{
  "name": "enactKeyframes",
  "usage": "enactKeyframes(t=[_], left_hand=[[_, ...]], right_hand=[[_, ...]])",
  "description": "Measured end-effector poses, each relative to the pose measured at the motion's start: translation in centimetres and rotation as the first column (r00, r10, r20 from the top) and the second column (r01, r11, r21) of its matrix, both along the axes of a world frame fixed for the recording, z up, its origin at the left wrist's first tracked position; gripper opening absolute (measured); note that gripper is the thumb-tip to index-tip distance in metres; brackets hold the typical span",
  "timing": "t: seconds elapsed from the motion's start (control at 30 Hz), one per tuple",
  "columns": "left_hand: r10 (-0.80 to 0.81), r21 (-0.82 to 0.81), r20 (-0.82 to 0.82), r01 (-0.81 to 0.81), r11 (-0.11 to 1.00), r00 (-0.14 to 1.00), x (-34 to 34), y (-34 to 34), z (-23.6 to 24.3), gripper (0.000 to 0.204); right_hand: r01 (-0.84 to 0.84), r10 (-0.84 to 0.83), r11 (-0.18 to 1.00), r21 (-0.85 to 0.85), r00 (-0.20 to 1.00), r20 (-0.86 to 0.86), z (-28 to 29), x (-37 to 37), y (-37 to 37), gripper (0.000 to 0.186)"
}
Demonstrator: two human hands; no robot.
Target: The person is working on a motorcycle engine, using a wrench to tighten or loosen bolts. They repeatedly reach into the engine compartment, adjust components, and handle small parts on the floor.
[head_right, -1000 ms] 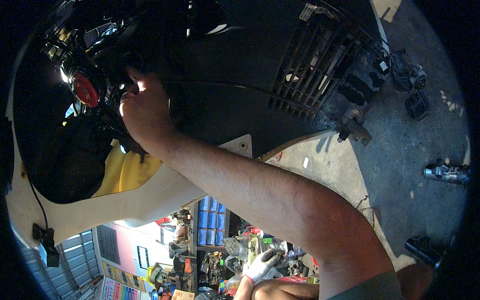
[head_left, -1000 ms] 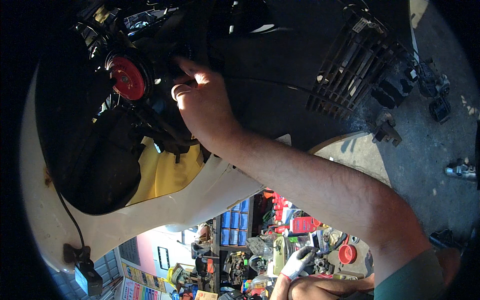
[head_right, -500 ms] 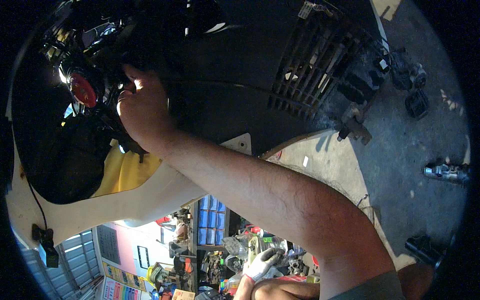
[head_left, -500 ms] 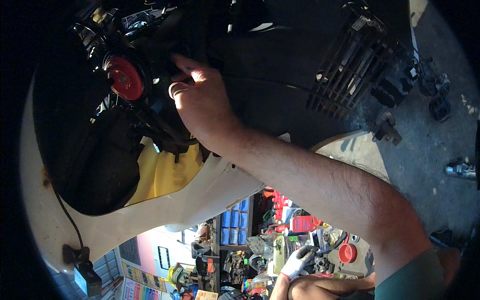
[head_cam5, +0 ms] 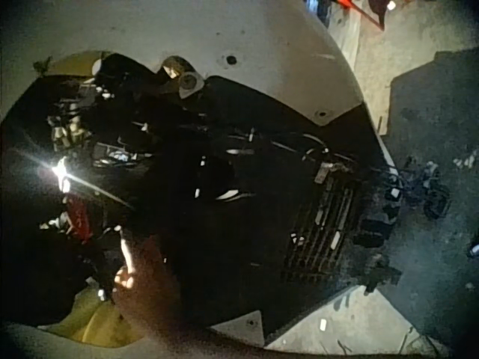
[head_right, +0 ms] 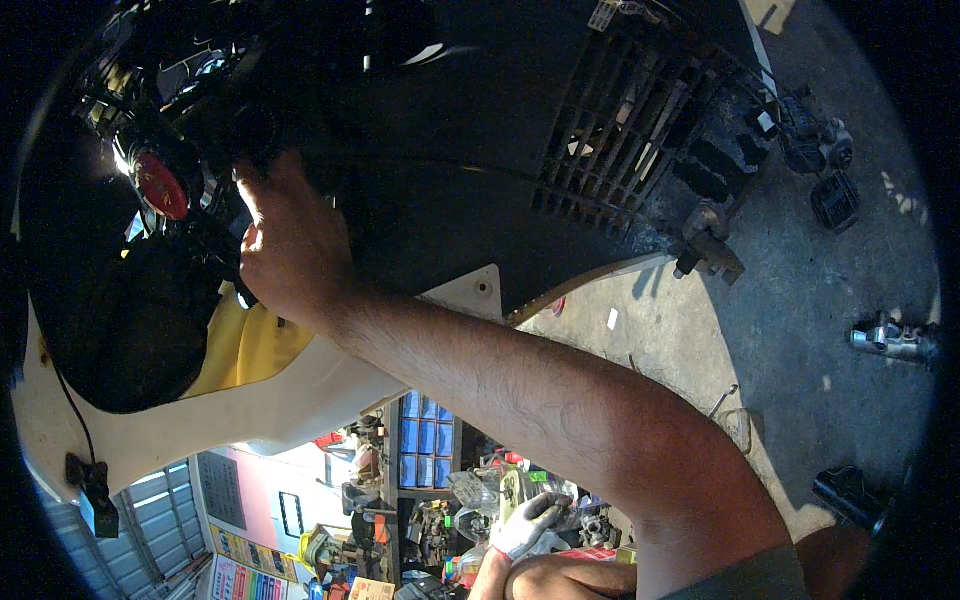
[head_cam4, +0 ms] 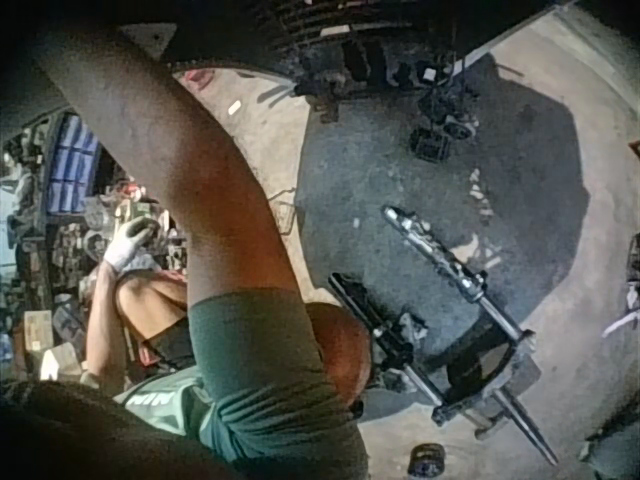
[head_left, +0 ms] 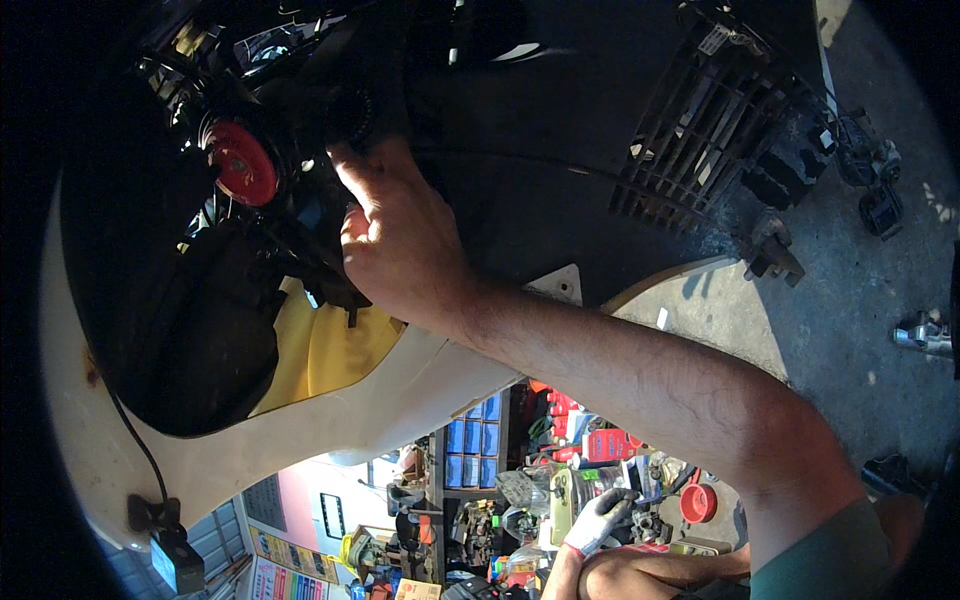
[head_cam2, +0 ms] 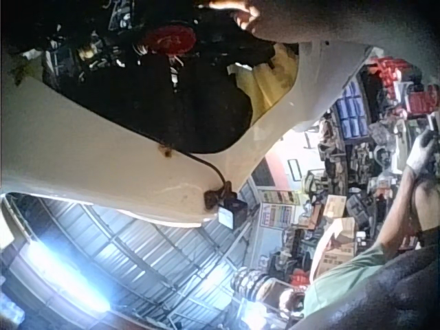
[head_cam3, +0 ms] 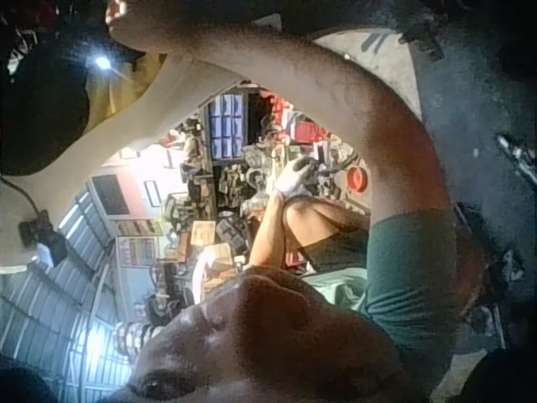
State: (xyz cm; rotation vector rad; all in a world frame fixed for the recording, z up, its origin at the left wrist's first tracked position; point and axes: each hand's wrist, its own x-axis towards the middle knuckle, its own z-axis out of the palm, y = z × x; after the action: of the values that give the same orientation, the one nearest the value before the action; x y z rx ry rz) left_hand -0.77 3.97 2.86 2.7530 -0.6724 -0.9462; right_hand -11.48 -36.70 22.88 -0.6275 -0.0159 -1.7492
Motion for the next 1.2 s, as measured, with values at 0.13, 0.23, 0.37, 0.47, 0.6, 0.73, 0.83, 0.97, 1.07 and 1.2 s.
enactKeyframes(t=[0.13,0.23,0.37,0.47,0.6,0.73,0.83,0.97,1.07,1.2], left_hand=[[-0.065,0.022,0.031,0.064,0.998,0.997,-0.1,-0.3,0.3,0.032],[-0.083,0.074,0.036,0.08,0.994,0.996,-0.5,-1.0,0.7,0.032],[-0.069,0.04,0.031,0.068,0.997,0.997,-0.2,-0.7,0.4,0.033],[-0.049,0.014,0.016,0.048,0.999,0.999,-0.1,0.1,0.2,0.033],[-0.053,-0.028,0.007,0.053,0.998,0.999,-0.2,-0.1,0.2,0.031],[0.005,-0.03,-0.022,-0.006,1.0,1.0,-0.2,-0.1,0.2,0.032],[-0.028,-0.032,-0.005,0.028,0.999,1.0,-0.2,0.1,0.2,0.032],[-0.045,-0.091,-0.023,0.043,0.995,0.999,1.0,1.1,-0.4,0.033],[-0.022,-0.081,-0.03,0.019,0.997,0.999,0.3,0.8,-0.1,0.033],[0.003,-0.081,-0.049,-0.007,0.997,0.999,-0.1,0.1,0.3,0.033]], right_hand=[[0.198,-0.212,0.971,0.13,0.972,0.104,0.5,1.6,-0.5,0.056],[-0.206,0.171,0.975,0.088,0.939,0.297,1.4,1.5,-3.1,0.051],[-0.554,0.533,0.822,-0.132,0.665,0.523,1.0,0.4,-4.1,0.055],[-0.66,0.637,0.721,-0.213,0.508,0.58,0.7,-0.6,-3.4,0.063],[-0.636,0.649,0.707,-0.31,0.408,0.642,1.0,-0.9,-3.1,0.068],[-0.597,0.596,0.775,-0.205,0.585,0.55,1.5,-0.9,-3.1,0.067],[-0.557,0.56,0.815,-0.16,0.684,0.467,1.5,-0.8,-2.8,0.063],[-0.181,0.172,0.983,0.016,0.955,0.243,1.9,0.8,-1.7,0.059],[-0.093,0.088,0.995,0.032,0.987,0.131,1.8,0.9,-0.4,0.057],[-0.017,0.013,0.998,0.059,0.998,0.063,1.2,0.5,-0.1,0.054]])
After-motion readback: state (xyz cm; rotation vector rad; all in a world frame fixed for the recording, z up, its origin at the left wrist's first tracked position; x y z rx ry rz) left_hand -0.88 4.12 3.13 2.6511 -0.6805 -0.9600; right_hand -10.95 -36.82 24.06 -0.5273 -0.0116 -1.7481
